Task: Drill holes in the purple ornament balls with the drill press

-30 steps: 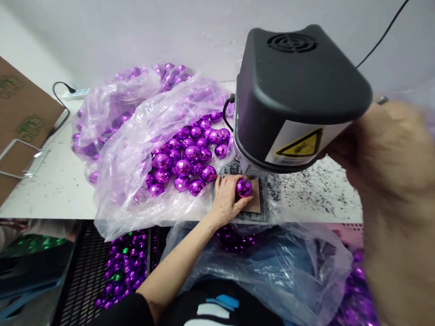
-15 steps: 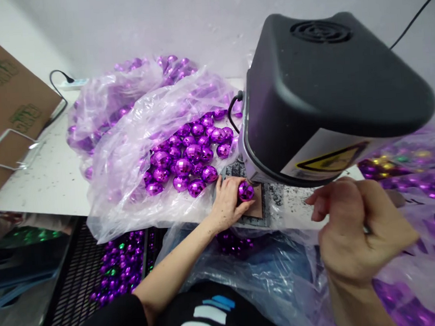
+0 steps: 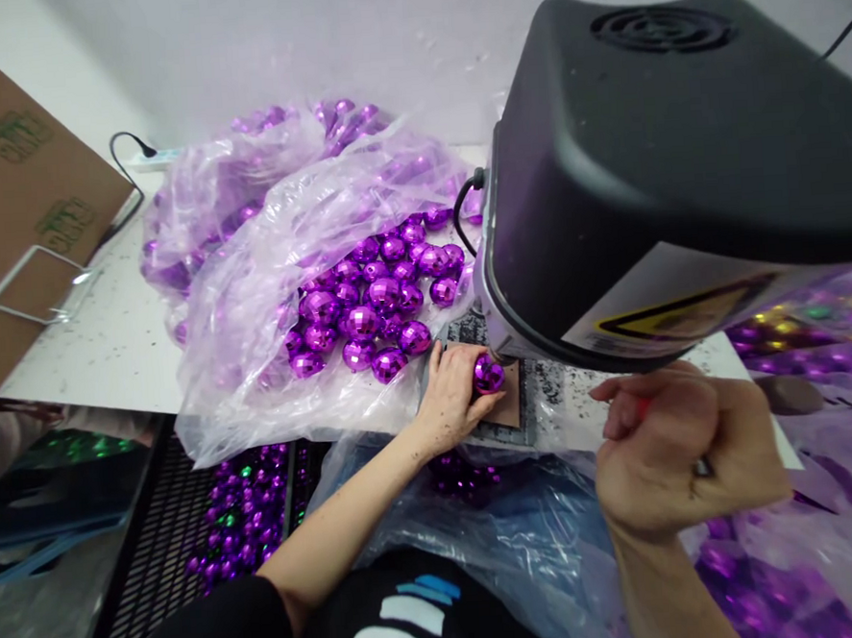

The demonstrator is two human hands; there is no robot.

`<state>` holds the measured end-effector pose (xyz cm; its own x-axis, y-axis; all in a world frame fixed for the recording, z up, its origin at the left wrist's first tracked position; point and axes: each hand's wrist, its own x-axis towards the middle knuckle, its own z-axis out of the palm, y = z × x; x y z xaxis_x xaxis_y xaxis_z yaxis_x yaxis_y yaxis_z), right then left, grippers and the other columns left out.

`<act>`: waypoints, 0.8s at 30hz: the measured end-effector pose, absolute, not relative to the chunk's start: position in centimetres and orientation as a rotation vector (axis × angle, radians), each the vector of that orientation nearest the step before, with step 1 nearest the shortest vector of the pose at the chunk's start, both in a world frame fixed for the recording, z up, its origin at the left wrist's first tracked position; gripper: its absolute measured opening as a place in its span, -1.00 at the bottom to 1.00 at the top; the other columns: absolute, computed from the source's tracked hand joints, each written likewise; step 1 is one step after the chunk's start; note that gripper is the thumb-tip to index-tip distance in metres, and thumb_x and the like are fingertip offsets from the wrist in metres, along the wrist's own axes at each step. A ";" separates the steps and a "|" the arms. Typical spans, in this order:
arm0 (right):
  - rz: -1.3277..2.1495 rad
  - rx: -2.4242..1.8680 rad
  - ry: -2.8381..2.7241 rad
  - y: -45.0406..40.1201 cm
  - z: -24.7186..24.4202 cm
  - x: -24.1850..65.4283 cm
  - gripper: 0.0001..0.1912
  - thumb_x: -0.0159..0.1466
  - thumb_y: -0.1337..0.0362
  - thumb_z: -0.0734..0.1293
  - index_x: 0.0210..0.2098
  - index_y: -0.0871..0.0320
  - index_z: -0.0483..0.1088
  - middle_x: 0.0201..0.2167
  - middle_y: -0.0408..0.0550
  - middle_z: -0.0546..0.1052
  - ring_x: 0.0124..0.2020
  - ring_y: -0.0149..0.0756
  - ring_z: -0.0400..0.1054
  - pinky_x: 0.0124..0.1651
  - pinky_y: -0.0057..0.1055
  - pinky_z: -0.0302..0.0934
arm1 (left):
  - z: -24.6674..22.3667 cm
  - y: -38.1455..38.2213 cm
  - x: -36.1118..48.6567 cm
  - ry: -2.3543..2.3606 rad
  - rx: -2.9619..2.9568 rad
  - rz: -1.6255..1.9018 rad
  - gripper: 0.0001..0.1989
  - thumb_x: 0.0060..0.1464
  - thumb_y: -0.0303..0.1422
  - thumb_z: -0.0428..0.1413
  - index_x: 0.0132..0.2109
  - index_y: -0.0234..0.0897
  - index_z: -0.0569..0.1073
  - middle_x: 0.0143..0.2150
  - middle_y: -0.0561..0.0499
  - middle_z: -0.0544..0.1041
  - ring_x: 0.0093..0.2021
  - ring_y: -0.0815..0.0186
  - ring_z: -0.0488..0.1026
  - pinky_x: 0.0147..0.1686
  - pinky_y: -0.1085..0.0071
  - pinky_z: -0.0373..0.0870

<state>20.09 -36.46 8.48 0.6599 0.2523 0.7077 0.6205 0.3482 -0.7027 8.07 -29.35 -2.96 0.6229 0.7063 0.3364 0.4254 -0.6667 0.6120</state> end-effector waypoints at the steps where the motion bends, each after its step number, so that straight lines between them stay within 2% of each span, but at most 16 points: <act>1: -0.285 -1.222 -0.864 -36.4 8.4 20.1 -0.75 0.27 0.27 0.26 -0.53 0.18 0.31 -0.71 -0.23 0.22 -0.68 -0.51 0.12 -0.52 -0.36 0.21 | -2.9 -29.4 8.1 0.892 2.366 0.779 -0.55 0.20 -0.23 0.16 0.16 -0.28 0.24 0.11 -0.19 0.43 0.18 0.07 0.34 0.32 -0.06 0.09; 8: -0.295 -1.225 -0.860 -36.3 7.6 20.4 -0.76 0.23 0.28 0.25 -0.56 0.16 0.32 -0.73 -0.22 0.19 -0.71 -0.51 0.07 -0.54 -0.33 0.24 | -3.0 -29.4 8.1 0.908 2.361 0.741 -0.53 0.20 -0.22 0.15 0.18 -0.26 0.23 0.15 -0.20 0.40 0.23 0.05 0.31 0.32 -0.05 0.11; 13: -0.302 -1.173 -0.870 -36.0 7.3 20.6 -0.74 0.22 0.27 0.25 -0.59 0.18 0.29 -0.75 -0.24 0.14 -0.72 -0.52 0.06 -0.55 -0.35 0.25 | -2.8 -29.4 8.0 0.900 2.345 0.719 -0.59 0.24 -0.20 0.11 0.15 -0.27 0.29 0.06 -0.16 0.46 0.17 0.07 0.36 0.30 -0.04 0.13; 19: -0.335 -1.148 -0.891 -35.9 5.4 20.9 -0.78 0.25 0.30 0.24 -0.53 0.17 0.33 -0.73 -0.22 0.17 -0.69 -0.49 0.11 -0.50 -0.33 0.31 | -2.6 -29.3 8.0 0.884 2.337 0.713 -0.62 0.25 -0.19 0.09 0.13 -0.27 0.32 0.02 -0.15 0.48 0.15 0.07 0.38 0.30 -0.05 0.13; 24: -0.331 -1.179 -0.933 -36.2 3.7 21.2 -0.78 0.24 0.23 0.26 -0.50 0.14 0.37 -0.72 -0.19 0.23 -0.65 -0.43 0.19 -0.48 -0.31 0.28 | -3.0 -29.4 7.9 0.888 2.342 0.701 -0.56 0.24 -0.18 0.10 0.17 -0.26 0.27 0.05 -0.16 0.46 0.16 0.06 0.37 0.30 -0.05 0.13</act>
